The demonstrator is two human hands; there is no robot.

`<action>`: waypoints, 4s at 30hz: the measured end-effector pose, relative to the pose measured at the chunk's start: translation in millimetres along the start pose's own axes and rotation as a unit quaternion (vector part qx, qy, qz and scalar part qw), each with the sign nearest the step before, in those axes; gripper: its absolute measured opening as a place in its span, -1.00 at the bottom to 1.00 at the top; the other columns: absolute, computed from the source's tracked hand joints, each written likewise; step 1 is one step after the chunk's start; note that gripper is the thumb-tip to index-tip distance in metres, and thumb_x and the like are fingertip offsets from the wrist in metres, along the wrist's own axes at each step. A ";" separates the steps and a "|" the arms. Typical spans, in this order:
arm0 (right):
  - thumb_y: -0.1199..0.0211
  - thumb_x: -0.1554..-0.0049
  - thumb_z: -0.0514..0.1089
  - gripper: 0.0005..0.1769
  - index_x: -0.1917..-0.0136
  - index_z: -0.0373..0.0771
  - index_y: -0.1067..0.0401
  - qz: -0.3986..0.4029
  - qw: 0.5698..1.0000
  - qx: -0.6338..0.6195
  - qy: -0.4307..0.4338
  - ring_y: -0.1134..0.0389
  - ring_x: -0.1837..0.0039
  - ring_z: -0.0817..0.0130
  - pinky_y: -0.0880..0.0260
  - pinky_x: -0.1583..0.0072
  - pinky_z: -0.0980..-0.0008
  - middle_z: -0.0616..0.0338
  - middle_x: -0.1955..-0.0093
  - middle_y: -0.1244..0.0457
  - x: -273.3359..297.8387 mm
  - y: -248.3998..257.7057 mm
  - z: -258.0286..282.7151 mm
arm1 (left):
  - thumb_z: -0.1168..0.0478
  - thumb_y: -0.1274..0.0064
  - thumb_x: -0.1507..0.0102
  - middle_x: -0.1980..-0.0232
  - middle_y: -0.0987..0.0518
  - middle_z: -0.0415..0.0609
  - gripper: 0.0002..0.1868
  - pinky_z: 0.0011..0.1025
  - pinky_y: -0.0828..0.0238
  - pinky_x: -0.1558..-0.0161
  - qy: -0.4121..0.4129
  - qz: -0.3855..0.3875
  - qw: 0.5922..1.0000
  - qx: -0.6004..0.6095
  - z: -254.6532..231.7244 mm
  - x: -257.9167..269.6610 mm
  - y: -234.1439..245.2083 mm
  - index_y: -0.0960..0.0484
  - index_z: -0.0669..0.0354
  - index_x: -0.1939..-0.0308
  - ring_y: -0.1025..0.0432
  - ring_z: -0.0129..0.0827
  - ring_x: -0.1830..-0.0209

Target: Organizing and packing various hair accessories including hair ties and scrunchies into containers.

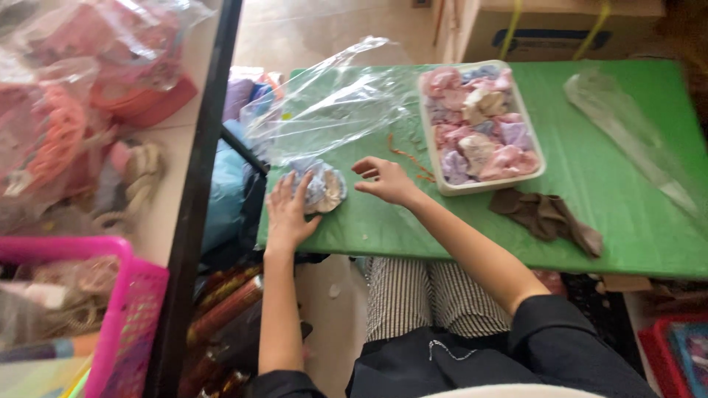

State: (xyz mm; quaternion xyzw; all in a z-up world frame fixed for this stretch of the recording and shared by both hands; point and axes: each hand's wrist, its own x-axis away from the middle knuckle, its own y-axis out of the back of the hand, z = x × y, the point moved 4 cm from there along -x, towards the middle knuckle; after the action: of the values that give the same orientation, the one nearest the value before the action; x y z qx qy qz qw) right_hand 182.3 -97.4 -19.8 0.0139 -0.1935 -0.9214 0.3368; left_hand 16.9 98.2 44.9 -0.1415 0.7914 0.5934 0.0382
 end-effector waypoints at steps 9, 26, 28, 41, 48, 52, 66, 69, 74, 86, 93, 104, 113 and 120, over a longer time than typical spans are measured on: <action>-0.47 -0.13 0.11 -0.69 0.09 -0.17 -0.62 -0.242 0.945 0.208 0.066 -0.48 0.18 0.34 -0.46 0.06 0.29 0.16 0.19 -0.44 89.7 197.5 16.8 | 0.11 -0.35 -0.12 -0.42 -0.37 0.09 -0.21 0.02 -0.04 -0.49 -0.075 -0.083 0.991 0.074 -104.5 -23.1 -13.1 -0.40 0.08 -0.41 -0.20 0.01 -0.48; -0.30 -0.12 -0.18 -0.77 -0.07 -0.16 -0.41 0.049 0.883 -0.442 0.150 -0.45 -0.13 0.33 -0.51 -0.13 0.33 0.12 -0.10 -0.40 91.9 156.2 23.4 | 0.12 -0.14 -0.30 -0.20 -0.55 -0.06 -0.45 -0.38 -0.56 -0.05 0.062 0.083 0.581 0.808 -180.1 -60.4 -90.5 -0.38 0.02 -0.36 -0.53 -0.42 -0.09; -0.30 -0.18 -0.20 -0.77 -0.11 -0.16 -0.40 0.041 0.891 -0.435 0.124 -0.43 -0.06 0.35 -0.48 -0.05 0.34 0.14 -0.07 -0.39 72.7 130.8 7.4 | 0.12 -0.15 -0.35 -0.06 -0.61 -0.04 -0.58 -0.37 -0.55 0.06 0.070 0.049 0.630 0.772 -147.8 -52.8 -108.8 -0.51 0.19 -0.24 -0.53 -0.40 0.04; -0.22 -0.14 -0.19 -0.92 0.13 -0.23 -0.46 -0.117 0.867 0.476 0.094 -0.51 0.11 -0.06 -0.53 0.08 0.05 -0.18 0.24 -0.40 -25.6 4.4 -37.2 | 0.38 -0.02 -0.25 -0.01 -0.60 0.18 -0.77 -0.08 -0.52 0.11 0.035 -0.131 0.985 0.106 -70.7 -54.9 -126.7 -0.61 0.20 0.01 -0.55 0.13 0.10; -0.22 0.00 -0.28 -0.78 0.04 -0.23 -0.49 -0.193 0.873 0.407 0.186 -0.49 0.04 -0.05 -0.52 0.04 0.08 -0.09 0.07 -0.39 1.9 63.4 0.6 | 0.36 -0.02 -0.30 -0.07 -0.59 0.10 -0.81 -0.13 -0.52 -0.01 0.045 -0.124 0.988 0.083 -78.6 -52.5 -107.4 -0.64 0.19 0.03 -0.54 0.05 -0.01; -0.19 -0.03 -0.31 -0.70 -0.05 -0.18 -0.52 -0.286 0.846 0.424 0.152 -0.40 -0.06 -0.02 -0.44 -0.13 0.04 -0.02 -0.02 -0.34 -9.5 180.9 -9.8 | 0.22 -0.20 -0.16 -0.14 -0.56 0.04 -0.72 -0.08 -0.46 0.00 0.068 -0.143 0.986 0.041 -94.9 -43.3 -61.8 -0.68 0.16 0.05 -0.45 0.03 -0.11; -0.49 -0.11 0.06 -0.72 0.06 -0.14 -0.59 -0.280 0.867 0.392 0.125 -0.46 -0.04 0.21 -0.48 -0.10 0.24 0.13 -0.02 -0.43 39.2 268.5 9.9 | 0.19 -0.26 -0.18 -0.13 -0.61 -0.02 -0.71 -0.17 -0.46 -0.11 -0.009 -0.138 0.964 0.229 -129.6 -35.2 -66.6 -0.69 0.05 0.01 -0.51 -0.06 -0.13; -0.43 -0.15 -0.05 -0.87 0.04 -0.09 -0.61 -0.296 0.856 0.366 0.214 -0.51 0.00 0.24 -0.52 -0.10 0.30 0.12 -0.04 -0.45 53.5 264.5 27.7 | 0.12 -0.26 -0.22 -0.11 -0.63 -0.05 -0.69 -0.26 -0.54 -0.04 0.016 -0.071 0.960 0.270 -140.1 -43.0 -69.3 -0.69 0.03 -0.03 -0.58 -0.22 -0.02; -0.12 -0.16 -0.23 -0.78 -0.08 -0.24 -0.45 -0.208 0.950 0.134 0.192 -0.51 -0.02 0.28 -0.56 -0.15 0.35 0.03 0.03 -0.43 57.6 214.0 39.9 | 0.01 -0.30 -0.12 -0.17 -0.50 -0.02 -0.25 -0.39 -0.62 0.26 0.023 -0.063 0.848 0.526 -169.9 -53.0 -32.3 -0.35 0.16 -0.30 -0.52 -0.39 0.00; -0.43 -0.02 0.02 -0.59 -0.11 -0.13 -0.52 -0.038 0.957 0.269 0.104 -0.51 -0.07 0.06 -0.48 -0.16 0.14 -0.03 0.01 -0.44 -49.4 46.1 3.0 | 0.24 -0.23 -0.13 0.23 -0.68 0.21 -0.73 -0.04 -0.52 0.12 0.110 -0.073 0.979 0.156 -39.0 -82.8 -95.9 -0.69 0.19 0.10 -0.58 0.12 0.15; -0.43 -0.09 0.03 -0.60 -0.13 -0.18 -0.50 -0.043 0.914 0.394 0.081 -0.46 -0.07 -0.06 -0.43 -0.12 0.03 -0.11 0.05 -0.41 -45.5 41.3 -23.0 | 0.23 -0.19 -0.19 -0.12 -0.53 0.10 -0.66 -0.03 -0.47 -0.03 0.113 -0.012 0.993 -0.019 -60.2 -73.8 -102.2 -0.58 0.14 -0.04 -0.44 0.08 -0.16; -0.50 0.18 -0.16 -0.64 0.04 -0.14 -0.63 -0.321 0.822 0.466 0.063 -0.31 -0.16 -0.09 -0.35 -0.12 0.00 -0.05 -0.06 -0.34 -7.2 261.4 8.9 | 0.24 -0.31 -0.11 -0.22 -0.51 0.06 -0.52 -0.12 -0.33 -0.22 -0.005 -0.129 0.980 0.154 -115.2 -49.7 -49.8 -0.62 0.10 -0.12 -0.38 0.02 -0.20; -0.38 -0.33 -0.05 -0.82 0.01 -0.19 -0.54 -0.354 0.881 0.243 0.199 -0.46 0.04 0.31 -0.46 -0.02 0.24 0.14 0.04 -0.42 30.3 290.7 4.5 | 0.18 -0.31 -0.17 -0.18 -0.57 0.01 -0.57 -0.16 -0.40 -0.23 -0.090 -0.096 0.955 0.266 -140.8 -44.5 -61.9 -0.64 0.08 -0.12 -0.43 -0.08 -0.24; -0.09 -0.45 -0.07 -0.82 -0.11 -0.22 -0.37 -0.204 0.970 -0.015 0.129 -0.34 0.30 0.37 -0.32 0.31 0.42 0.17 0.21 -0.38 53.6 212.9 53.3 | 0.13 -0.25 -0.22 -0.26 -0.45 0.05 -0.32 -0.39 -0.57 0.10 0.010 -0.028 0.830 0.556 -163.6 -61.5 -63.7 -0.31 0.14 -0.36 -0.45 -0.40 -0.12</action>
State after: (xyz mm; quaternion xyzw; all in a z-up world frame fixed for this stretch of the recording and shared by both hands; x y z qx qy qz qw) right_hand 263.6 -261.2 113.0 0.1669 -0.1279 -0.9638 0.1637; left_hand 110.6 -62.5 47.7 -0.1242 0.9839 0.0499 0.1185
